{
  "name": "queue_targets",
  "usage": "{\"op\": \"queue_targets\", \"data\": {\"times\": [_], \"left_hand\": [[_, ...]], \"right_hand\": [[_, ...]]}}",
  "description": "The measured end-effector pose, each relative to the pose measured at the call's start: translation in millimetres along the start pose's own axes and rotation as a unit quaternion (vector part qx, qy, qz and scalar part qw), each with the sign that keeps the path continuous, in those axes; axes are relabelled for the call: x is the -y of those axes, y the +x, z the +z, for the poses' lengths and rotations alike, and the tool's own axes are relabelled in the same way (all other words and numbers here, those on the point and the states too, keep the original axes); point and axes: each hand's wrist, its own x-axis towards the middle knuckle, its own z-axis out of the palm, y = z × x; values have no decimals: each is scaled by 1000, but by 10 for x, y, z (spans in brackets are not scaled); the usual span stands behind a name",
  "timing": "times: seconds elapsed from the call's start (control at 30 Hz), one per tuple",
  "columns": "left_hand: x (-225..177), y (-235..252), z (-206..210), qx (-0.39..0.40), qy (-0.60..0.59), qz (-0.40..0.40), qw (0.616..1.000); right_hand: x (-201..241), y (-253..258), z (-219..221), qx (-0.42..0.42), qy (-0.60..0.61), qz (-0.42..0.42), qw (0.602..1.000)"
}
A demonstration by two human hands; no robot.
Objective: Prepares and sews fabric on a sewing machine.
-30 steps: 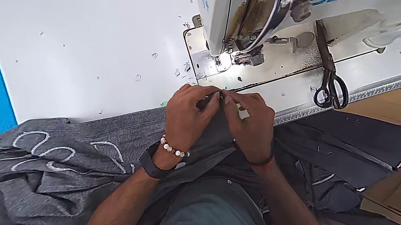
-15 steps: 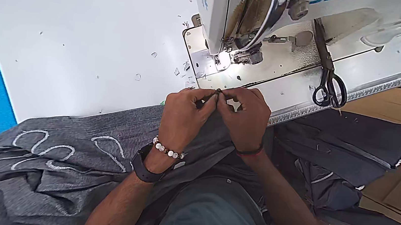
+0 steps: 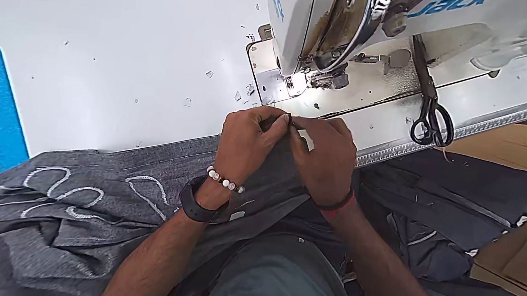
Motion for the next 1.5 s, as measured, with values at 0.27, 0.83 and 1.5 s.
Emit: {"op": "queue_targets", "data": {"times": [0.27, 0.83, 1.5], "left_hand": [[188, 406, -15, 32, 24, 40, 998], [615, 320, 16, 20, 279, 292, 915], [600, 633, 11, -12, 288, 324, 901]], "right_hand": [[-100, 122, 242, -22, -44, 15, 999], [-113, -29, 270, 35, -165, -78, 983], [-974, 655, -1083, 68, -141, 112, 981]]}}
